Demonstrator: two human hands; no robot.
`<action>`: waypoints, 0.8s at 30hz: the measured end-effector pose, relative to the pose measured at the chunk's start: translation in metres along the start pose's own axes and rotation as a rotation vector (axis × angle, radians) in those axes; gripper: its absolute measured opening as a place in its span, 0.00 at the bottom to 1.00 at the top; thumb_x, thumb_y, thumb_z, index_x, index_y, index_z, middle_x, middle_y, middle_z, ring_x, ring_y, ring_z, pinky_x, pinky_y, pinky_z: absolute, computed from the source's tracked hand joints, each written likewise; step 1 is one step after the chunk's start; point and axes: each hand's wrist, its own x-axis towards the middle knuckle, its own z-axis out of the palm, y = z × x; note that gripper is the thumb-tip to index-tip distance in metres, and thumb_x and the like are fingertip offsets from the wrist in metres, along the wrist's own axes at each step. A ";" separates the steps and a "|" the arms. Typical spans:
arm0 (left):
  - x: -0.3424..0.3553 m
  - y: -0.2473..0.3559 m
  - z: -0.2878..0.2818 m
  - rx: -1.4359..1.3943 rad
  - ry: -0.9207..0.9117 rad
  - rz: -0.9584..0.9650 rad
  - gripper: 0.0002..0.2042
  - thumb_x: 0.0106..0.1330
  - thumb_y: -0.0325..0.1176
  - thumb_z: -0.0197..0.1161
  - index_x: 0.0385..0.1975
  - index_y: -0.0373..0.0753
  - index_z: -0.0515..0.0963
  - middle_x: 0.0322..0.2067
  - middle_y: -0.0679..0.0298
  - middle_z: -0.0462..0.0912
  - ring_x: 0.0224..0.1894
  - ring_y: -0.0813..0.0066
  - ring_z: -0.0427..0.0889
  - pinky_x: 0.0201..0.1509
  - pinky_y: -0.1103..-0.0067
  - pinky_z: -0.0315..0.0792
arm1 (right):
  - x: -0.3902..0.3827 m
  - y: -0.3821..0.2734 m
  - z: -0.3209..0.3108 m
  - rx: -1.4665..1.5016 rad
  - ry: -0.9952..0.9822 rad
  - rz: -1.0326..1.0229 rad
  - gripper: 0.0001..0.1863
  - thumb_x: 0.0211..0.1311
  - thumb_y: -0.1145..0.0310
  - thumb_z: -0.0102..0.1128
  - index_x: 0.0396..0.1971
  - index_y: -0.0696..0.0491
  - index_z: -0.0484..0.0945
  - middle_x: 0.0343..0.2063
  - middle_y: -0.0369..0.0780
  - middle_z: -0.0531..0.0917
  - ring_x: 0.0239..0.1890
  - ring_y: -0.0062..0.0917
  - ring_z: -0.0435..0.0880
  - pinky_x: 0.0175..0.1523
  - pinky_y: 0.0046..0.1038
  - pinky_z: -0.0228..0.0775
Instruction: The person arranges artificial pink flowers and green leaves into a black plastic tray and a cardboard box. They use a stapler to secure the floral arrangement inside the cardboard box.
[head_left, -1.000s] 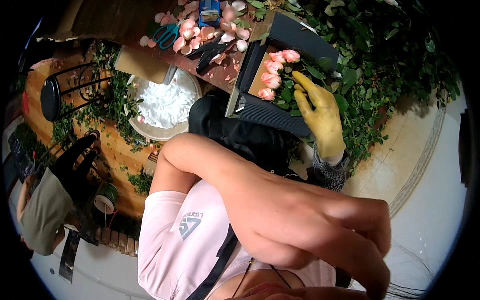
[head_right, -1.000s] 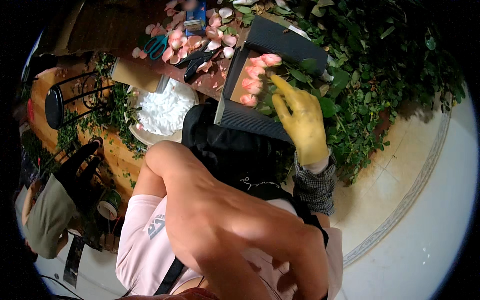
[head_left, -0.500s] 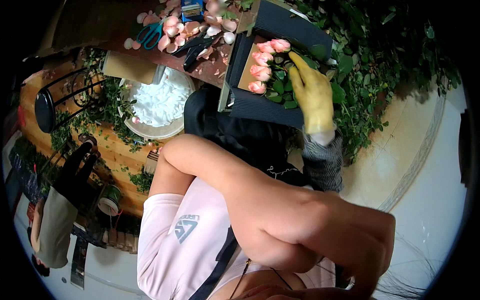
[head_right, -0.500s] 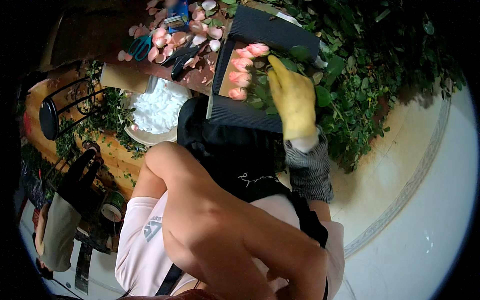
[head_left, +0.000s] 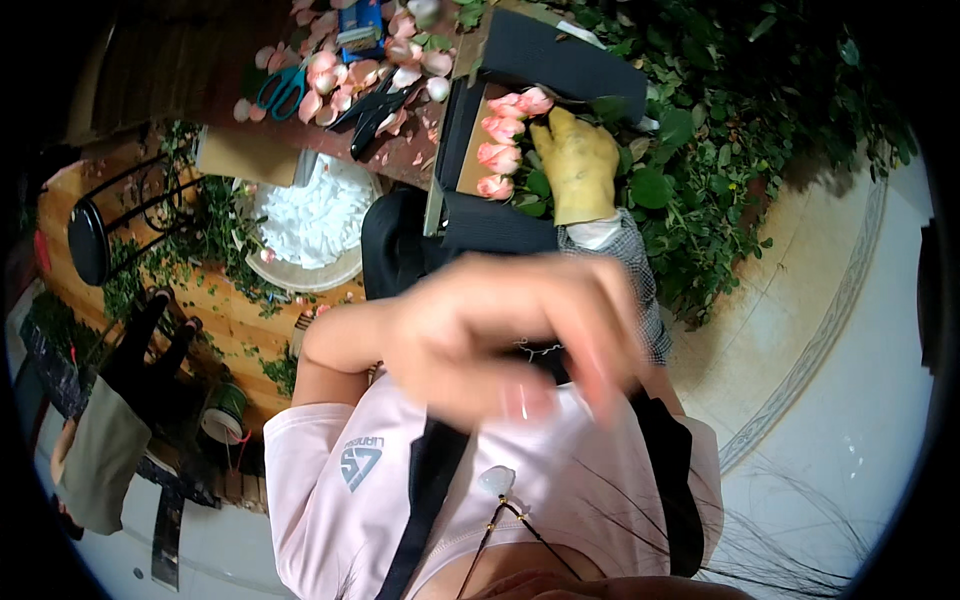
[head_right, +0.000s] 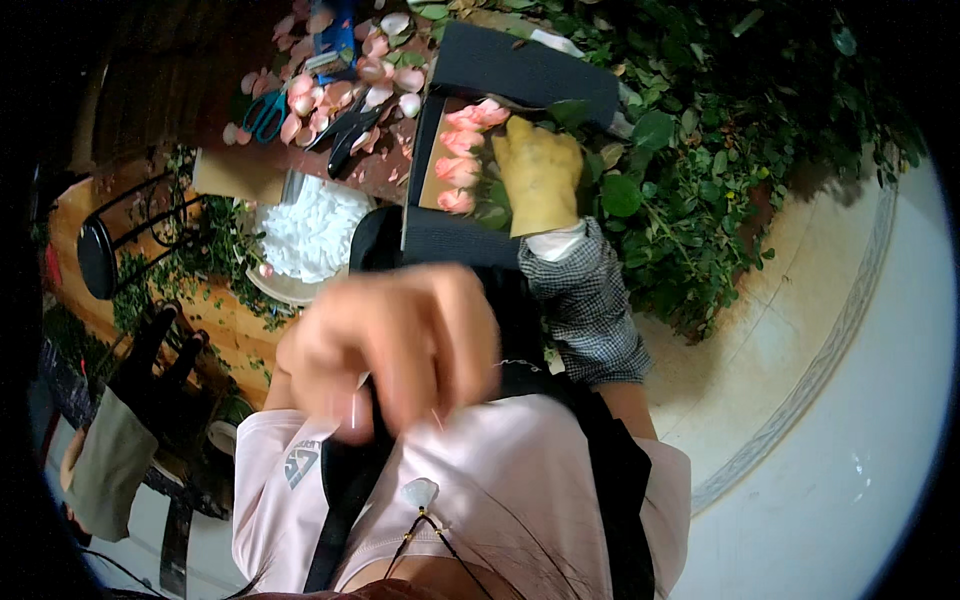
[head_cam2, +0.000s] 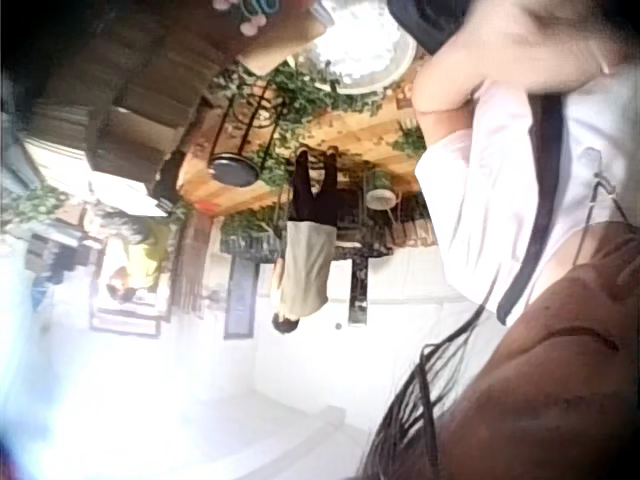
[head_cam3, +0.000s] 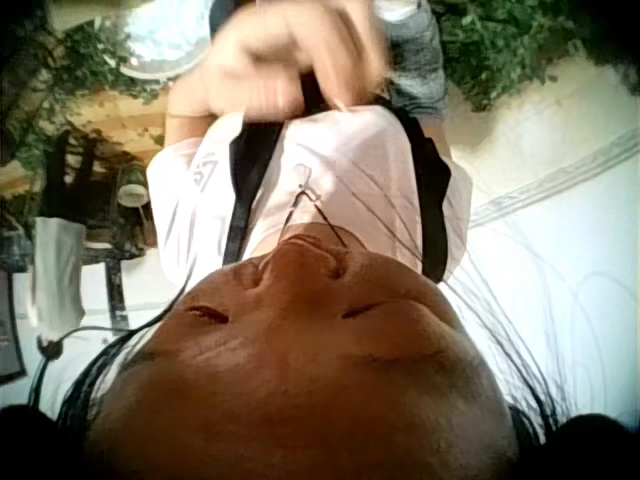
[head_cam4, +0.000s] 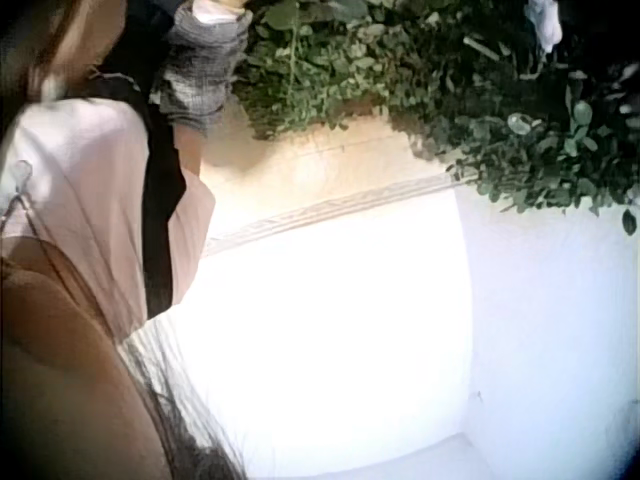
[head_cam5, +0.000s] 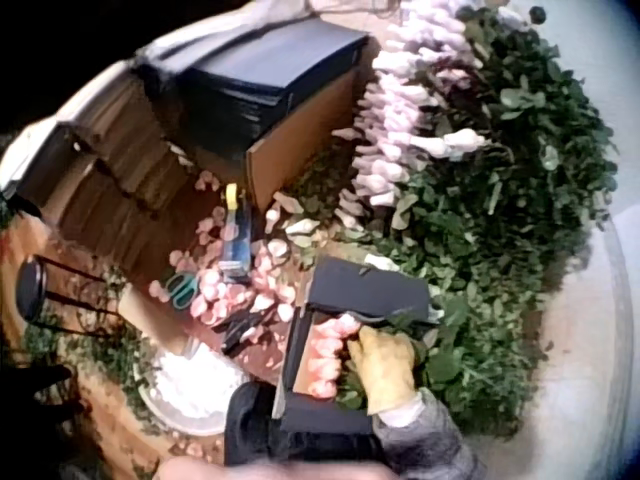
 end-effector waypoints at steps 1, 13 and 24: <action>-0.013 -0.002 -0.021 -0.017 0.083 -0.089 0.13 0.76 0.39 0.53 0.33 0.37 0.74 0.29 0.59 0.79 0.30 0.70 0.76 0.36 0.76 0.72 | -0.004 0.005 0.003 0.059 0.091 -0.006 0.13 0.59 0.55 0.65 0.27 0.49 0.80 0.21 0.43 0.85 0.24 0.42 0.84 0.35 0.42 0.74; -0.030 -0.066 -0.115 1.197 0.538 -0.271 0.22 0.64 0.26 0.68 0.58 0.34 0.73 0.47 0.58 0.83 0.48 0.69 0.85 0.49 0.75 0.79 | -0.035 0.017 -0.050 0.708 0.095 0.215 0.12 0.55 0.67 0.69 0.39 0.53 0.85 0.24 0.46 0.84 0.30 0.43 0.83 0.37 0.40 0.74; -0.002 -0.088 -0.103 1.326 0.471 -0.081 0.16 0.58 0.26 0.73 0.46 0.37 0.82 0.41 0.59 0.83 0.38 0.67 0.86 0.33 0.77 0.79 | -0.032 0.019 -0.064 0.682 0.039 0.147 0.15 0.57 0.69 0.64 0.46 0.52 0.83 0.27 0.47 0.84 0.31 0.45 0.83 0.40 0.42 0.74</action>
